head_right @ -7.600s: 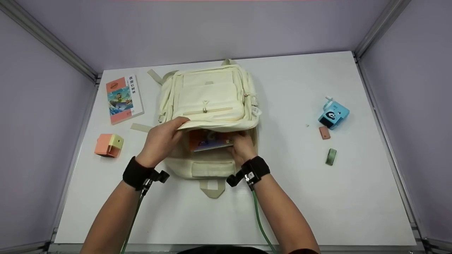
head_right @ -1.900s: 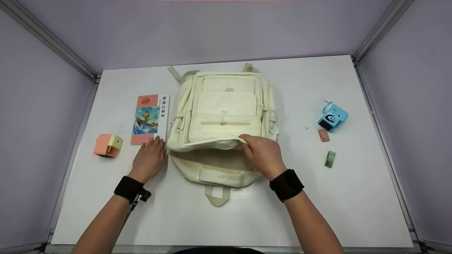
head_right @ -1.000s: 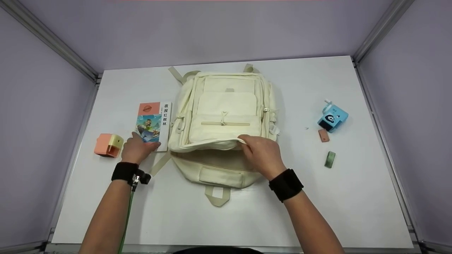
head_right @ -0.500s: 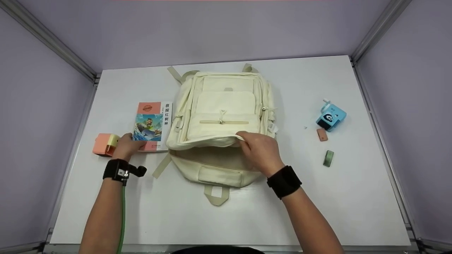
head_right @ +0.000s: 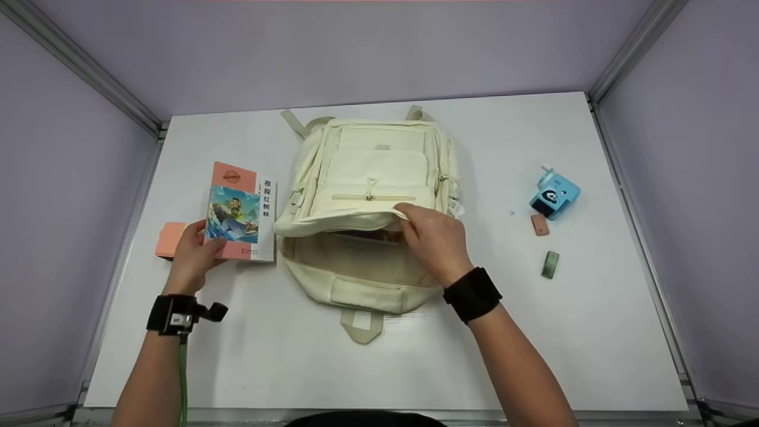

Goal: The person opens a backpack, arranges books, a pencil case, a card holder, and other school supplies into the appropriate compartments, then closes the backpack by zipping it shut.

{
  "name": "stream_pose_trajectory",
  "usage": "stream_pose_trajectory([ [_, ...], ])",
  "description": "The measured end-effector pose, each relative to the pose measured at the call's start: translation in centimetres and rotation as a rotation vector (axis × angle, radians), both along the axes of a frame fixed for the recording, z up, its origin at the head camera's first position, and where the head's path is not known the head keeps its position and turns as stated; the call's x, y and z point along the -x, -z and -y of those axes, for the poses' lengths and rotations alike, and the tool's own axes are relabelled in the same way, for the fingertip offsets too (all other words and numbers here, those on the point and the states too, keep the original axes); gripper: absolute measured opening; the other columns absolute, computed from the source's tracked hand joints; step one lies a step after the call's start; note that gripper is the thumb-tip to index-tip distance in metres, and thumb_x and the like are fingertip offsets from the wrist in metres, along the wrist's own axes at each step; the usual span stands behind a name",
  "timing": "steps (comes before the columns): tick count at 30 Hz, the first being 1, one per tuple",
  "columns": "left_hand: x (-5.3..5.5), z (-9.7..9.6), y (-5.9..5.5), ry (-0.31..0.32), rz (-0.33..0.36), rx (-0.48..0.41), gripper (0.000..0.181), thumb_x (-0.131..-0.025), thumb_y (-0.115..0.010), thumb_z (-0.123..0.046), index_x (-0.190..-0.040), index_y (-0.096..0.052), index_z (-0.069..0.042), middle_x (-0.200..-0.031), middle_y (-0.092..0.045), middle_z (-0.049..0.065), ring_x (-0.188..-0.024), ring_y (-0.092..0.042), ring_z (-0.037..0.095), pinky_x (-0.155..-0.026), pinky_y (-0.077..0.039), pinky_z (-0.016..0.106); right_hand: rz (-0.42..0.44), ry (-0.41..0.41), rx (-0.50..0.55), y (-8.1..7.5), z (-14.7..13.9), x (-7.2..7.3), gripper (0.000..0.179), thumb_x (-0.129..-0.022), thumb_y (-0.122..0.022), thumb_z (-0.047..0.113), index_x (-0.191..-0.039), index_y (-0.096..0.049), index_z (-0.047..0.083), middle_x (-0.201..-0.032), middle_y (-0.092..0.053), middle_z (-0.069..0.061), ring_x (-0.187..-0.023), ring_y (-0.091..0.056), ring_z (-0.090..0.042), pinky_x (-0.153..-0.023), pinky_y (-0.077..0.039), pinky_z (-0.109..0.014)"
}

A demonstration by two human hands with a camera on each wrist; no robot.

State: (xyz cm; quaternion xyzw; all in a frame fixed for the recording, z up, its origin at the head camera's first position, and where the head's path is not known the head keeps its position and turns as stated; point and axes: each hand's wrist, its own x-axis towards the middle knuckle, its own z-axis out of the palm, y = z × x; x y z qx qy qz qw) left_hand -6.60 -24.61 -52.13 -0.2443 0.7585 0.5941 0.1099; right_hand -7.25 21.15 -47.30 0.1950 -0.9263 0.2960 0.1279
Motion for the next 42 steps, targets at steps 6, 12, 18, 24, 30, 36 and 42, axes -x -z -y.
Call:
stream_pose_trajectory([
  [6, -3.9, 1.4, -1.7, 0.041, 0.009, -0.058, 0.068, -0.105, -0.054, -0.011, -0.162, -0.017, -0.005, -0.148, -0.049, 0.021, -0.122, -0.061, 0.028, -0.088, -0.057, 0.035, -0.041, 0.033, 0.025, -0.6, 0.0, 0.5, 0.026, -0.099, -0.068, 0.012, -0.124, -0.074, 0.013, -0.113, -0.075, -0.009, -0.094, -0.073, -0.03, -0.07, -0.055, -0.048],
  [12, -6.4, 2.4, -2.9, 0.175, 0.064, -0.126, 0.061, -0.105, -0.056, -0.014, -0.157, -0.027, 0.0, -0.135, -0.059, 0.023, -0.108, -0.069, 0.026, -0.085, -0.059, 0.036, -0.067, 0.085, 0.082, -1.4, 0.3, 1.1, 0.025, -0.099, -0.068, 0.01, -0.123, -0.074, 0.013, -0.11, -0.076, -0.009, -0.091, -0.073, -0.026, -0.069, -0.054, -0.046],
  [18, -7.1, 3.3, -2.9, 0.261, 0.079, -0.268, 0.058, -0.105, -0.056, -0.011, -0.154, -0.028, 0.004, -0.126, -0.064, 0.024, -0.103, -0.072, 0.028, -0.084, -0.059, 0.038, -0.059, 0.092, 0.096, -1.6, 0.6, 1.5, 0.026, -0.097, -0.069, 0.007, -0.122, -0.075, 0.012, -0.113, -0.075, -0.009, -0.091, -0.073, -0.024, -0.07, -0.053, -0.045],
  [24, -8.0, 4.9, -3.2, 0.26, 0.069, -0.326, 0.061, -0.105, -0.057, -0.012, -0.155, -0.026, 0.004, -0.128, -0.063, 0.025, -0.105, -0.071, 0.03, -0.085, -0.059, 0.039, -0.052, 0.08, 0.102, -1.5, 1.0, 1.8, 0.024, -0.098, -0.069, 0.011, -0.122, -0.075, 0.012, -0.112, -0.076, -0.008, -0.087, -0.072, -0.022, -0.069, -0.053, -0.044],
  [30, -9.0, 5.1, -3.1, 0.354, 0.078, -0.405, 0.065, -0.104, -0.06, -0.013, -0.155, -0.024, 0.004, -0.126, -0.065, 0.025, -0.105, -0.071, 0.03, -0.085, -0.059, 0.041, -0.058, 0.092, 0.108, -2.0, 1.1, 2.1, 0.024, -0.097, -0.07, 0.009, -0.121, -0.075, 0.012, -0.111, -0.076, -0.008, -0.086, -0.071, -0.023, -0.069, -0.052, -0.044],
  [36, -7.9, 0.6, -2.8, 0.453, 0.126, -0.503, 0.064, -0.102, -0.064, -0.013, -0.154, -0.03, 0.003, -0.125, -0.065, 0.024, -0.103, -0.07, 0.03, -0.082, -0.06, 0.041, -0.049, 0.1, 0.1, -2.2, 1.2, 2.3, 0.024, -0.098, -0.07, 0.01, -0.121, -0.075, 0.012, -0.106, -0.076, -0.009, -0.074, -0.065, -0.021, -0.064, -0.049, -0.043],
  [42, -4.4, -6.1, -2.3, 0.482, 0.154, -0.511, 0.056, -0.101, -0.062, -0.009, -0.15, -0.038, 0.004, -0.121, -0.066, 0.022, -0.099, -0.071, 0.026, -0.079, -0.06, 0.037, -0.03, 0.1, 0.115, -2.0, 1.4, 2.2, 0.023, -0.098, -0.069, 0.01, -0.12, -0.076, 0.013, -0.11, -0.076, -0.006, -0.083, -0.069, -0.021, -0.07, -0.052, -0.045],
])
